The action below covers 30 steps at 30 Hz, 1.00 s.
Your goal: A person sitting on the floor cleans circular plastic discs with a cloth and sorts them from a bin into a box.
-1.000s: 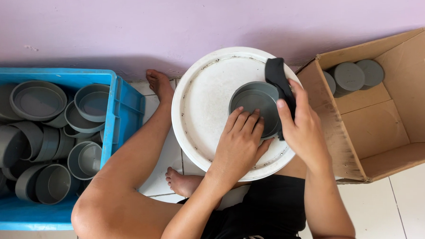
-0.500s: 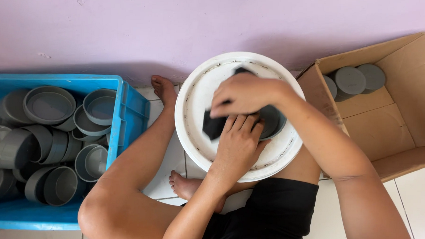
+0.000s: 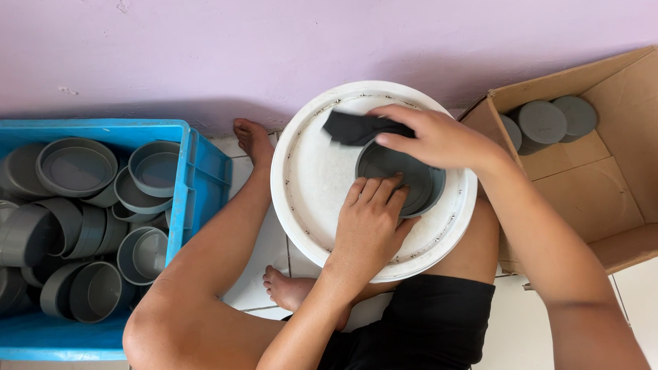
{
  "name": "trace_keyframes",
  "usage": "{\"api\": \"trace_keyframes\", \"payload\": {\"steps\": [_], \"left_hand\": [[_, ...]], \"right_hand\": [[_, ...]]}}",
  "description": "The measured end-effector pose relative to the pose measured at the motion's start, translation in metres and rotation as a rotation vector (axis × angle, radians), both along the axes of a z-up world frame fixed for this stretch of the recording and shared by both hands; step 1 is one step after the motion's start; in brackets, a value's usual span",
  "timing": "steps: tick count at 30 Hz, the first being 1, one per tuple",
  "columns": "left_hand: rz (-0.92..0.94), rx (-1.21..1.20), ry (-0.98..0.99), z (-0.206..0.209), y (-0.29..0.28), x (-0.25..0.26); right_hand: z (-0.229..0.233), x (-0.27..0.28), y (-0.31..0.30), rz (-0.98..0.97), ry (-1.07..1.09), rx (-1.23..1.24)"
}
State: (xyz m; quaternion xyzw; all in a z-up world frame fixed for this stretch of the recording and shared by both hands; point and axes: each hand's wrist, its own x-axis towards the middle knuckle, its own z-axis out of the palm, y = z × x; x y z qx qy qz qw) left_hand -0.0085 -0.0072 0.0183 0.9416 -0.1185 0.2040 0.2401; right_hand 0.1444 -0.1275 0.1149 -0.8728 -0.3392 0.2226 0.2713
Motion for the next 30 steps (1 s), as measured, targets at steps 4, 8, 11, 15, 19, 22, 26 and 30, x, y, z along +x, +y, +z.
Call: {"api": "trace_keyframes", "payload": {"steps": [4, 8, 11, 15, 19, 22, 26, 30], "left_hand": [[0.005, -0.004, 0.026, -0.002, -0.002, 0.001], [0.022, 0.027, -0.018, -0.013, -0.003, 0.003], [0.033, 0.084, -0.035, -0.012, 0.002, 0.003], [-0.028, 0.13, -0.031, -0.001, 0.008, -0.003], [-0.156, 0.243, 0.145, 0.036, 0.033, -0.005], [-0.173, 0.376, 0.276, 0.05, 0.044, 0.002], [-0.169, 0.377, 0.201, 0.031, 0.043, 0.007], [-0.16, 0.282, -0.059, -0.002, 0.029, 0.009]], "right_hand": [[-0.024, -0.05, -0.038, -0.35, -0.013, 0.062], [-0.059, -0.121, -0.061, -0.451, -0.385, -0.097], [-0.075, -0.147, -0.069, -0.402, -0.693, -0.036], [-0.082, -0.16, -0.064, -0.369, -0.573, 0.132], [-0.081, -0.168, -0.053, -0.425, -0.515, 0.289], [-0.084, -0.168, -0.049, -0.477, -0.405, 0.279], [-0.078, -0.157, -0.047, -0.523, -0.324, 0.324], [-0.069, -0.131, -0.051, -0.555, -0.221, 0.403]]}}
